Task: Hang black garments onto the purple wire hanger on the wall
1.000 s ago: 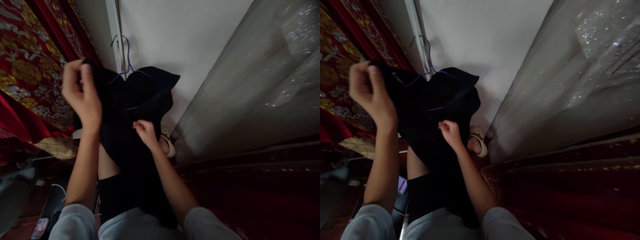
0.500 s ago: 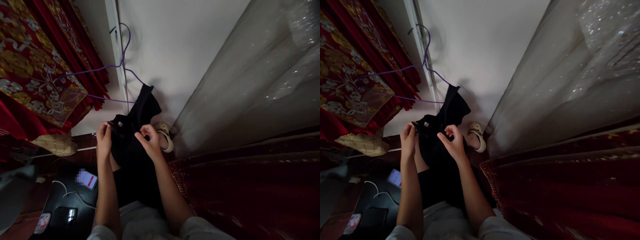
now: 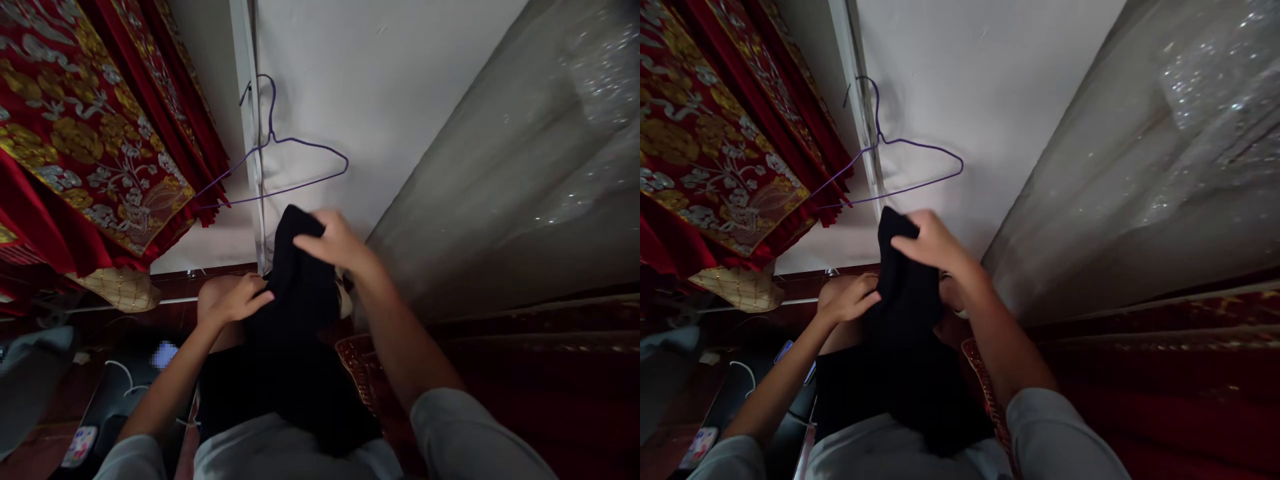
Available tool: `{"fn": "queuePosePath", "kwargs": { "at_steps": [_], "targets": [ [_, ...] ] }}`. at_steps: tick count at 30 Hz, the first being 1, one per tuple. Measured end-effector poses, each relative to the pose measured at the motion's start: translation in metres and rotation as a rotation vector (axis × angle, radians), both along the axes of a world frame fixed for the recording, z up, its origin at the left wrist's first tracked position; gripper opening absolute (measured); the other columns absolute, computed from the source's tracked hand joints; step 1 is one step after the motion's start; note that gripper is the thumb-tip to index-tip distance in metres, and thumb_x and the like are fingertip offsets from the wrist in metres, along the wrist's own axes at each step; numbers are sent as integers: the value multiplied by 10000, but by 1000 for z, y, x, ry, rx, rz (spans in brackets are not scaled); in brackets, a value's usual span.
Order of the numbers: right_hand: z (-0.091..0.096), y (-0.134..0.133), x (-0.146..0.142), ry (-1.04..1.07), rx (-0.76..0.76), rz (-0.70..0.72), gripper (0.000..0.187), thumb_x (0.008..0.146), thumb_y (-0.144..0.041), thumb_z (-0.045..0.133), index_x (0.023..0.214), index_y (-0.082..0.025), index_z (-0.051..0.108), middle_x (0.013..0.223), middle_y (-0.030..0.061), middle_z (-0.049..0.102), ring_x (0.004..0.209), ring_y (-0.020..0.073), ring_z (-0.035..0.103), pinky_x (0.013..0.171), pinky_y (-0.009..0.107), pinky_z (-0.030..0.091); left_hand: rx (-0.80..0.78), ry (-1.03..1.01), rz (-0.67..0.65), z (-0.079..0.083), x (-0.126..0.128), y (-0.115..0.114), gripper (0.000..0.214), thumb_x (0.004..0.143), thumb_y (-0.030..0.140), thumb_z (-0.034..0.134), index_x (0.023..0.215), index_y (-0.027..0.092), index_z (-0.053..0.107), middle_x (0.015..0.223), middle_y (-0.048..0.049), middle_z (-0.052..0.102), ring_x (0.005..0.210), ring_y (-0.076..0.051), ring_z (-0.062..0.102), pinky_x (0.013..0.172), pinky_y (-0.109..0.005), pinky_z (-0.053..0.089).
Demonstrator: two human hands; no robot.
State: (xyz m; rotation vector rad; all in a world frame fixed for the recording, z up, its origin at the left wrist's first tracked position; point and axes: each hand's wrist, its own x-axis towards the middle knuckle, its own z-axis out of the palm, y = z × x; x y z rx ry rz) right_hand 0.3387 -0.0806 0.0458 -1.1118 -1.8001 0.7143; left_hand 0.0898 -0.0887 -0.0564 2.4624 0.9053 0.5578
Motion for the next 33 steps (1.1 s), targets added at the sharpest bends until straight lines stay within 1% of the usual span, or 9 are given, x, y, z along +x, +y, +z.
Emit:
{"fn": "queuePosePath", "kwargs": {
  "at_steps": [1, 3, 6, 11, 14, 18, 23, 27, 33],
  "targets": [
    [4, 15, 5, 29, 107, -75, 49, 716, -229, 671, 703, -208, 629, 771, 42, 681, 810, 244, 665, 771, 377, 560, 6, 35, -11, -2, -6, 0, 613, 1022, 690, 346, 938, 210, 718, 943, -79, 752, 974, -269, 696, 1043, -440, 518],
    [3, 45, 8, 100, 256, -168, 269, 737, -199, 661, 1000, -217, 717, 1113, 76, 740, 1104, 275, 667, 1015, 414, 531, 22, 92, 0, 1, -21, 3, 502, 1018, 629, 451, 1041, 202, 713, 1039, -85, 754, 1063, -279, 685, 1122, -468, 452],
    [-15, 81, -3, 105, 145, -119, 421, 854, -249, 587, 1267, -233, 669, 1384, 68, 668, 1315, 257, 591, 1170, 425, 437, 82, 174, 71, 15, -46, 12, 402, 1025, 534, 508, 1089, 188, 703, 1017, -79, 753, 1009, -270, 693, 1098, -464, 455],
    [-43, 93, -8, 15, -169, -85, 192, 883, -326, 599, 860, -169, 708, 953, 89, 760, 991, 271, 711, 930, 392, 555, 59, 175, 120, 33, -77, 12, 419, 1047, 508, 468, 929, 178, 697, 823, -61, 711, 812, -217, 674, 814, -337, 543],
    [-43, 79, 13, 6, -50, -205, 104, 767, -261, 715, 758, -169, 669, 810, 59, 713, 834, 249, 687, 772, 355, 548, 89, 317, 75, 34, -90, 10, 436, 1067, 459, 406, 927, 188, 717, 902, -76, 745, 963, -245, 694, 1047, -430, 497],
    [-34, 61, 52, -12, 70, -282, 146, 711, -254, 776, 708, -175, 653, 722, 39, 654, 795, 247, 658, 710, 352, 531, 206, 559, 228, 37, -105, 18, 313, 1031, 331, 434, 1068, 212, 721, 1139, -80, 769, 1381, -361, 536, 1246, -683, 175],
    [-18, 49, 76, -30, 87, -212, 276, 676, -363, 861, 673, -193, 642, 692, 26, 627, 738, 227, 632, 648, 356, 532, 321, 53, 454, 66, -85, 29, 350, 1056, 320, 394, 1265, 191, 644, 1476, -148, 612, 1342, -320, 604, 1151, -518, 448],
    [-12, 44, 72, -18, 107, -155, 301, 687, -412, 876, 712, -187, 678, 700, 29, 645, 722, 217, 636, 623, 351, 543, 415, -451, 418, 106, -39, 32, 358, 1107, 405, 355, 1111, 184, 637, 1515, -149, 579, 1342, -251, 615, 1110, -411, 489],
    [-24, 53, 79, -8, 152, -253, 263, 689, -326, 880, 704, -183, 659, 685, 21, 625, 708, 221, 641, 649, 380, 565, 484, -427, 336, 142, -30, 39, 363, 1091, 430, 426, 1117, 191, 699, 1382, -85, 689, 1234, -251, 671, 1111, -416, 489]
  ]
}}
